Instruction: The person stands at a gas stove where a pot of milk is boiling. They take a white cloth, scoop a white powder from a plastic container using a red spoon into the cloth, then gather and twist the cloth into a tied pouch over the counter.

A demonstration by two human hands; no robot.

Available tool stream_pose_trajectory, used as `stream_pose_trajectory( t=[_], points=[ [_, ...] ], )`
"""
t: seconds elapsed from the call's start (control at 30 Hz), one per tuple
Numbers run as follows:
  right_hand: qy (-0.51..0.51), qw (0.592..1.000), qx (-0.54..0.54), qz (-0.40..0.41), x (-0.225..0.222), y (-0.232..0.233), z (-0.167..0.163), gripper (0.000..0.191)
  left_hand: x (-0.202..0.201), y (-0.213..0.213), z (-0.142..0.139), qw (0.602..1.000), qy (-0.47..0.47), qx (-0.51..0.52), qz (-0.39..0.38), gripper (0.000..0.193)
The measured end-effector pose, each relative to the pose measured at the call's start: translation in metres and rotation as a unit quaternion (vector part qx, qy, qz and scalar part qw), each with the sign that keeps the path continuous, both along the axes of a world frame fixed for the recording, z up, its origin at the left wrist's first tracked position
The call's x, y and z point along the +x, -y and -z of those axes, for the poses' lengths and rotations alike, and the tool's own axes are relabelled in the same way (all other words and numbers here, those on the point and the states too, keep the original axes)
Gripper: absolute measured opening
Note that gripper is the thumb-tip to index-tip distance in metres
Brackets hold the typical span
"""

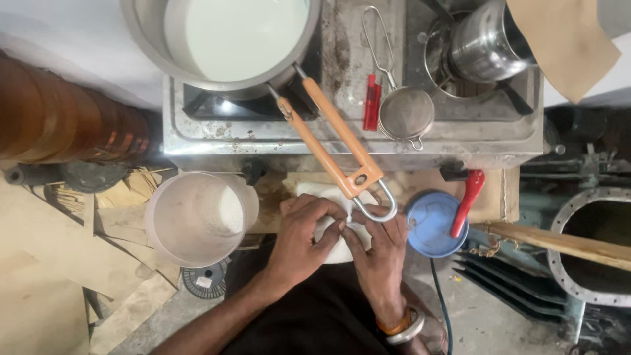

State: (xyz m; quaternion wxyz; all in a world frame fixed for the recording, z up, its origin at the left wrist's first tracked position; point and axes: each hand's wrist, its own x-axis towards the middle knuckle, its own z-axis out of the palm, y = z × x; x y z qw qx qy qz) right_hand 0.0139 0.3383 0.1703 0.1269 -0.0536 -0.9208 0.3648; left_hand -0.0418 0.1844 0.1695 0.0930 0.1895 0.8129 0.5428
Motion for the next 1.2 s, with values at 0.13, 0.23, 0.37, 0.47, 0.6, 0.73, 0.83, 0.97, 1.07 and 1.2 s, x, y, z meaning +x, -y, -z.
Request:
stream_pose_trajectory(
  t=[0.13,0.23,0.37,0.47,0.6,0.73,0.83,0.97,1.07,1.2],
  points=[
    [0.006,0.999,0.038,0.007,0.006,0.002,0.007,0.024,0.004,0.002,-0.008,0.961,-0.242,-0.132,0.004,0.022],
    [-0.014,0.994,0.106,-0.012,0.007,-0.003,0.004,0.028,0.007,0.002,-0.013,0.927,-0.325,-0.136,0.125,0.025],
    [-0.028,0.989,0.137,-0.047,0.004,-0.007,-0.005,0.030,0.006,0.001,-0.016,0.957,-0.224,-0.150,0.104,0.035],
    [-0.036,0.981,0.169,-0.089,-0.001,-0.012,-0.011,0.026,0.002,0.001,-0.018,0.978,-0.132,-0.140,0.078,0.027],
    [-0.052,0.962,0.220,-0.152,-0.009,-0.025,-0.019,0.022,0.000,0.003,-0.022,0.991,0.012,-0.119,0.062,0.021],
    [-0.067,0.934,0.215,-0.278,-0.021,-0.040,-0.027,0.025,0.009,0.008,-0.023,0.975,0.202,-0.086,-0.001,0.013],
    [-0.087,0.909,0.208,-0.350,-0.034,-0.047,-0.030,0.029,0.017,0.006,-0.016,0.934,0.340,0.088,-0.063,0.008],
    [-0.080,0.925,0.176,-0.326,-0.042,-0.050,-0.032,0.028,0.020,-0.003,-0.004,0.874,0.403,0.245,-0.115,0.004],
    [-0.027,0.975,0.088,-0.204,-0.031,-0.045,-0.030,0.025,0.018,-0.007,0.000,0.880,0.396,0.234,-0.118,0.003],
    [0.152,0.977,-0.148,0.007,-0.003,-0.031,-0.020,0.015,0.013,-0.006,-0.003,0.934,0.317,0.132,-0.100,0.006]
  ],
)
